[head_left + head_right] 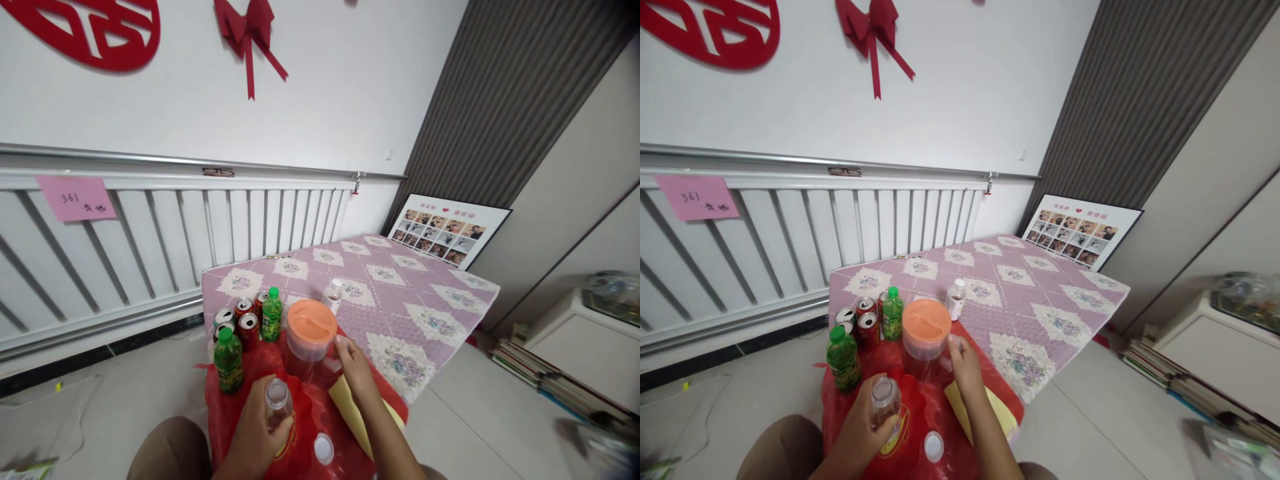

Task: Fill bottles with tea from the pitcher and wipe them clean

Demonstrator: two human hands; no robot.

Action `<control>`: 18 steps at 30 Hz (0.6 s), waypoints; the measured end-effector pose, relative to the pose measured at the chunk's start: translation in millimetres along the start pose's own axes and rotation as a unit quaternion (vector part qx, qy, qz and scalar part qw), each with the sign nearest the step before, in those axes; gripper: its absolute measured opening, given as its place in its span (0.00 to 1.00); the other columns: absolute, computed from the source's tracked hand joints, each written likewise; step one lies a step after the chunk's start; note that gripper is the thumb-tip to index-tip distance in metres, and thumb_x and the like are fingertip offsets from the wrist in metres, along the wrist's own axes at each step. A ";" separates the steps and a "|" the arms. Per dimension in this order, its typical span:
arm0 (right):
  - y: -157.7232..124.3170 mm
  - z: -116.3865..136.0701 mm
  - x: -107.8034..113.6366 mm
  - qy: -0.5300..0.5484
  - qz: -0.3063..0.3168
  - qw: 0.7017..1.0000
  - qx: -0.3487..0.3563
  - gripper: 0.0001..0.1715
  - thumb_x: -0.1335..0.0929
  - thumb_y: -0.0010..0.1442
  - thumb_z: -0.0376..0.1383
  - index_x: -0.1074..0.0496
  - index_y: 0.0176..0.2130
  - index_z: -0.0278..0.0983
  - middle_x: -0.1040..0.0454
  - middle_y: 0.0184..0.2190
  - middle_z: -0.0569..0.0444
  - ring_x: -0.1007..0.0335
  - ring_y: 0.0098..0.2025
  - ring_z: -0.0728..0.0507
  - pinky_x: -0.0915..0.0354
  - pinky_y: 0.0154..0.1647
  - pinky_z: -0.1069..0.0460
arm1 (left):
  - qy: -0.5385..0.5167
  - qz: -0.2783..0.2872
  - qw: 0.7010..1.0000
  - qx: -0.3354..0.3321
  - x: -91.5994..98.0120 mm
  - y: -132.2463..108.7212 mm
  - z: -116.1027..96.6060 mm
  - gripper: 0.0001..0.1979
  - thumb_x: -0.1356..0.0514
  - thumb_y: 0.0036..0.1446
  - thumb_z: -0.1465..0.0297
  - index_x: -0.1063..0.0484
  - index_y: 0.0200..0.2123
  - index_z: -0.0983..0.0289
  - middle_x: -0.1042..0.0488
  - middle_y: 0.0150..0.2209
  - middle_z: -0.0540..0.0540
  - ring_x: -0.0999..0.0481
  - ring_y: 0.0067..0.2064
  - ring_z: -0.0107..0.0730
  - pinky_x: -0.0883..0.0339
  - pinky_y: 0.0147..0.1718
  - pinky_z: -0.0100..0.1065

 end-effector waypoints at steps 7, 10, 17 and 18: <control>1.7 -10.1 -5.2 0.046 -0.023 0.998 -0.022 0.26 0.39 0.56 0.57 0.37 0.22 0.40 0.32 0.20 0.58 0.36 0.26 0.45 0.37 0.29 0.52 | 0.011 -0.010 1.000 0.010 1.7 0.2 -1.3 0.30 0.37 0.45 0.70 0.37 0.54 0.67 0.27 0.51 0.65 0.25 0.51 0.48 0.30 0.52 0.47; 2.8 -12.6 -7.6 0.063 -0.033 0.997 -0.028 0.26 0.38 0.54 0.58 0.38 0.21 0.40 0.35 0.17 0.59 0.39 0.24 0.46 0.40 0.26 0.53 | 0.014 -0.022 1.000 0.011 2.6 -0.3 -1.9 0.31 0.38 0.44 0.71 0.38 0.55 0.66 0.28 0.53 0.65 0.25 0.53 0.47 0.31 0.53 0.47; 2.3 -13.0 -8.1 0.091 -0.050 0.994 -0.039 0.28 0.37 0.50 0.60 0.34 0.21 0.40 0.37 0.14 0.59 0.40 0.22 0.45 0.42 0.21 0.53 | 0.024 -0.020 0.999 0.008 0.8 -0.5 1.9 0.29 0.38 0.44 0.70 0.37 0.52 0.66 0.26 0.48 0.63 0.24 0.49 0.46 0.29 0.50 0.46; 2.4 -13.4 -7.9 0.093 -0.054 0.993 -0.039 0.28 0.37 0.50 0.60 0.34 0.21 0.39 0.37 0.14 0.59 0.40 0.22 0.45 0.42 0.22 0.53 | 0.026 -0.020 0.999 0.005 0.5 -0.5 2.3 0.28 0.38 0.44 0.71 0.37 0.52 0.66 0.26 0.49 0.63 0.24 0.49 0.46 0.29 0.50 0.46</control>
Point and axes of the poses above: each hand's wrist, its own y-axis towards the middle knuckle, its own x-axis out of the back of the hand, z = x × y, the point moved 6 cm from there along y, towards the middle knuckle
